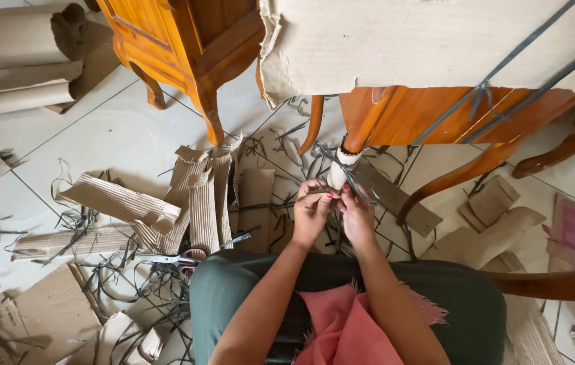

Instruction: Wrapping a furniture leg with protective cardboard and securing it with plastic ties.

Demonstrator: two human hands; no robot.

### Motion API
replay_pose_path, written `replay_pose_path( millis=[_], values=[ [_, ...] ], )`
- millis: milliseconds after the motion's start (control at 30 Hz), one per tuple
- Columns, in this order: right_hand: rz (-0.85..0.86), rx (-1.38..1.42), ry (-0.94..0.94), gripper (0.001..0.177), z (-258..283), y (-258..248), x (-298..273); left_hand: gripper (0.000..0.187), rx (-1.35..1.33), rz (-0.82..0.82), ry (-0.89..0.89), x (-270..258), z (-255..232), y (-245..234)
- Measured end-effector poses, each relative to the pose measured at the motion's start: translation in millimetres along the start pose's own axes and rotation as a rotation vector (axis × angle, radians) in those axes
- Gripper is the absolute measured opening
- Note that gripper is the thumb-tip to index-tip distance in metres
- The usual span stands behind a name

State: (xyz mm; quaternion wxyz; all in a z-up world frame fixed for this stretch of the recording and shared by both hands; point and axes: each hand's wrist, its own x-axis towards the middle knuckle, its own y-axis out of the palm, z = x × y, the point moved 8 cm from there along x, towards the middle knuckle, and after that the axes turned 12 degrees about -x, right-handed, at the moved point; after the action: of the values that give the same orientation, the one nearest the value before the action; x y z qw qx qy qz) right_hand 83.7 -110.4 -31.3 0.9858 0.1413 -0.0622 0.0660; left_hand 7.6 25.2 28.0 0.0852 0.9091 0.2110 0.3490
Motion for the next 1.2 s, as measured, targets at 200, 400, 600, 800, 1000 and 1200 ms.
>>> replay_pose_path(
  millis=[200, 400, 600, 800, 1000, 1200],
  values=[
    [-0.124, 0.026, 0.009, 0.004, -20, -13, 15, 0.021, -0.087, 0.122, 0.003, 20, -23, 6],
    [-0.101, -0.041, 0.022, 0.016, 3, 2, 16, 0.025, -0.109, 0.287, -0.086, 25, 1, 8],
    [-0.233, -0.026, 0.051, 0.028, -30, -24, 32, 0.027, -0.108, 0.305, -0.069, 32, -29, 15],
    [-0.343, -0.486, -0.302, 0.022, 4, -24, 26, 0.021, -0.035, 0.272, 0.020, 23, -29, 19],
    [-0.363, -0.776, -0.428, 0.022, 35, -20, -2, 0.014, 0.139, 0.189, 0.070, 23, -42, 28],
    [-0.367, -1.058, -0.454, 0.007, 63, -20, -37, 0.008, 0.291, 0.177, 0.091, 13, -29, 31]
  ],
)
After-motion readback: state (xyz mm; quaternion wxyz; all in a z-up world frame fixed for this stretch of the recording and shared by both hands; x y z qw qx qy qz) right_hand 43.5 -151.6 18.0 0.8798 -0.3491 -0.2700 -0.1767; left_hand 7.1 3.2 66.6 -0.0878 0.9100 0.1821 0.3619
